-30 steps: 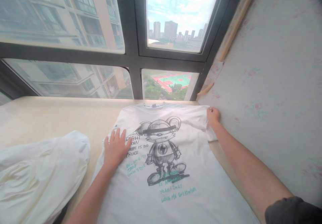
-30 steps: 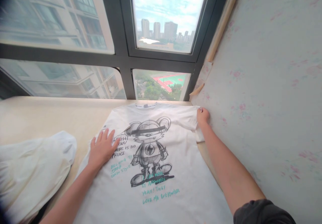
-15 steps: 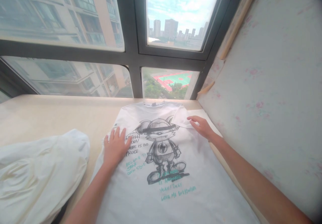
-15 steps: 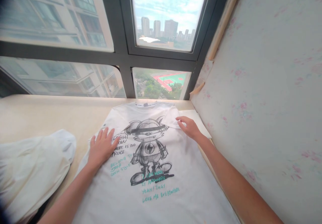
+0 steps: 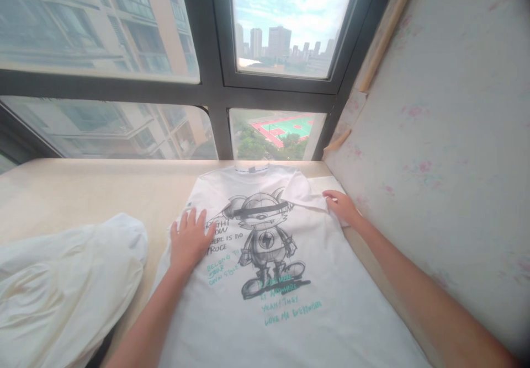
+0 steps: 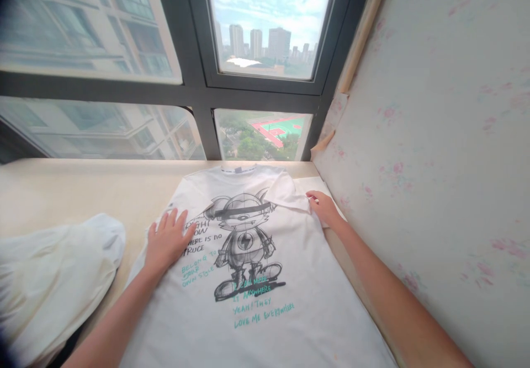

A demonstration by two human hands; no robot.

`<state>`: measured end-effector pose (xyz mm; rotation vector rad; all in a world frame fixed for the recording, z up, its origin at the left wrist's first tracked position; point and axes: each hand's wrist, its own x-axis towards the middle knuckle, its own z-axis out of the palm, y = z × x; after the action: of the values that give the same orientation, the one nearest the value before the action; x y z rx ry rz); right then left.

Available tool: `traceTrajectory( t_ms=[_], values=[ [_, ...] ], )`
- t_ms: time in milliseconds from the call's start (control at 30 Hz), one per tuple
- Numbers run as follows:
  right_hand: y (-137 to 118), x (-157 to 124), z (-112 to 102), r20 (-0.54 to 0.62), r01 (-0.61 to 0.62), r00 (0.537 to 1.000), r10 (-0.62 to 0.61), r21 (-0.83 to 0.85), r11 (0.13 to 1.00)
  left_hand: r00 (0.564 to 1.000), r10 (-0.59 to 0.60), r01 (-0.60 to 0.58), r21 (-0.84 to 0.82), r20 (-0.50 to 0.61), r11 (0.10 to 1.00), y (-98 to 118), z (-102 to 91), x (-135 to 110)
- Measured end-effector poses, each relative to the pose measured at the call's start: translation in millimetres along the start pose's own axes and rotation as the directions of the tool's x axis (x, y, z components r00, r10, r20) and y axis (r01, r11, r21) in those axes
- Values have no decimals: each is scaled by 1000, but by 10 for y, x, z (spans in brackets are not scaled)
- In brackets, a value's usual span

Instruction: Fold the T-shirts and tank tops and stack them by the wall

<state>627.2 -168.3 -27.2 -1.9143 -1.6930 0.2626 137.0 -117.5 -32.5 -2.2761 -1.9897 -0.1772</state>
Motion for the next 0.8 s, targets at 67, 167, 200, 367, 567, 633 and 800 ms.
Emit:
traceTrajectory(
  t_ms=[67,167,200,367,567,633,800],
  values=[
    [10,113,-12,32,-45,998,45,5,999,1000,1,-1,-2,2,1000,-1,0,5],
    [5,237,-61,106,-77,991,76,2,997,1000,0,0,-5,2,1000,-8,7,8],
    [7,256,-83,119,-88,989,88,-2,996,1000,0,0,-5,3,1000,-10,9,8],
    [61,277,-167,89,-170,980,176,-75,983,1000,-4,4,0,9,1000,-12,12,-3],
    [-38,819,55,-10,-154,988,154,-124,980,1000,-4,4,23,17,1000,7,-14,-13],
    [-131,1118,195,-5,-91,996,91,-107,990,1000,-4,3,26,18,1000,9,-22,-16],
    [-282,1690,467,51,72,996,-69,-51,996,1000,4,-4,34,7,999,-2,-12,-31]
  ],
)
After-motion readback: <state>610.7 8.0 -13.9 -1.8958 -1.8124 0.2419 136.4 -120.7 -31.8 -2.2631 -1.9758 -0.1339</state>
